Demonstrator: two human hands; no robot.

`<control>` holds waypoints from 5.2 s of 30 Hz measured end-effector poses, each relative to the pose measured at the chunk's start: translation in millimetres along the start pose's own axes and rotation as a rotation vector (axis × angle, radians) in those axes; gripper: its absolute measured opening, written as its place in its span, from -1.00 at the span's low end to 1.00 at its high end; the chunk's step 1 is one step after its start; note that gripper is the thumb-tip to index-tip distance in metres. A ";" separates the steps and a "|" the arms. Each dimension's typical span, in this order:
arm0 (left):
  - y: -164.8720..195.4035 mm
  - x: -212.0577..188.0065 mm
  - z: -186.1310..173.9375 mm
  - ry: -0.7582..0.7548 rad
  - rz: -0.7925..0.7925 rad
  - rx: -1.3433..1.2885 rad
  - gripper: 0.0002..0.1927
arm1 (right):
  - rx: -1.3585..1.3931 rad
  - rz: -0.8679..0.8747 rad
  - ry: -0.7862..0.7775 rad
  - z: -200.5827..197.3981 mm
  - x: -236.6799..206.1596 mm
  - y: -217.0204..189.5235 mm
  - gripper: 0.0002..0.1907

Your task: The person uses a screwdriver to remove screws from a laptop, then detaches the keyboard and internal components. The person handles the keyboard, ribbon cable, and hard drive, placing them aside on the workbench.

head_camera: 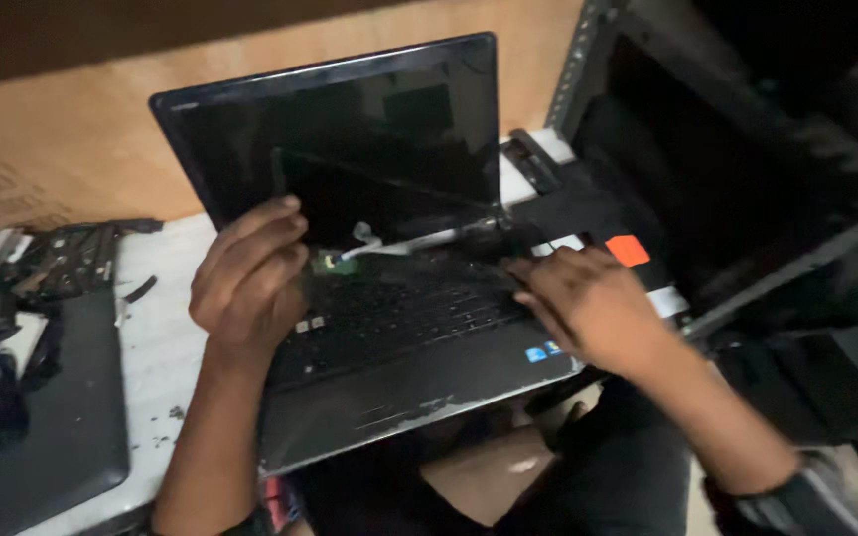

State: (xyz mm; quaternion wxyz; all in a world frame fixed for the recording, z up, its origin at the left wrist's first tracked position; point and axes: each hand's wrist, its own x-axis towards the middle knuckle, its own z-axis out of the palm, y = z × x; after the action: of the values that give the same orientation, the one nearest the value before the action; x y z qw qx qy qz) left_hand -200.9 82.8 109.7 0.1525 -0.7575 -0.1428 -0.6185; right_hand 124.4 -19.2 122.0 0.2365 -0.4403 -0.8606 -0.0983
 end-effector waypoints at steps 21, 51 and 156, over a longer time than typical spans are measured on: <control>-69.0 -38.1 -12.3 -0.245 -0.229 0.368 -0.88 | 0.087 0.630 0.813 96.5 -30.5 183.9 -0.73; 16.0 -68.6 2.4 -0.944 -0.628 0.070 -0.62 | 0.072 0.175 -0.074 98.9 21.6 73.2 -0.62; -13.6 -72.8 -12.7 -0.376 -0.784 0.364 -0.91 | 0.021 1.075 0.450 128.0 -42.2 230.3 -0.18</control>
State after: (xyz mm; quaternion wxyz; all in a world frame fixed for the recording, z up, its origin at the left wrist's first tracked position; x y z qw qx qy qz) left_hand -231.9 88.0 41.4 0.0093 -0.7062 -0.5496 -0.4463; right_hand 289.8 135.7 -19.0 0.4345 -0.7812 -0.4457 -0.0472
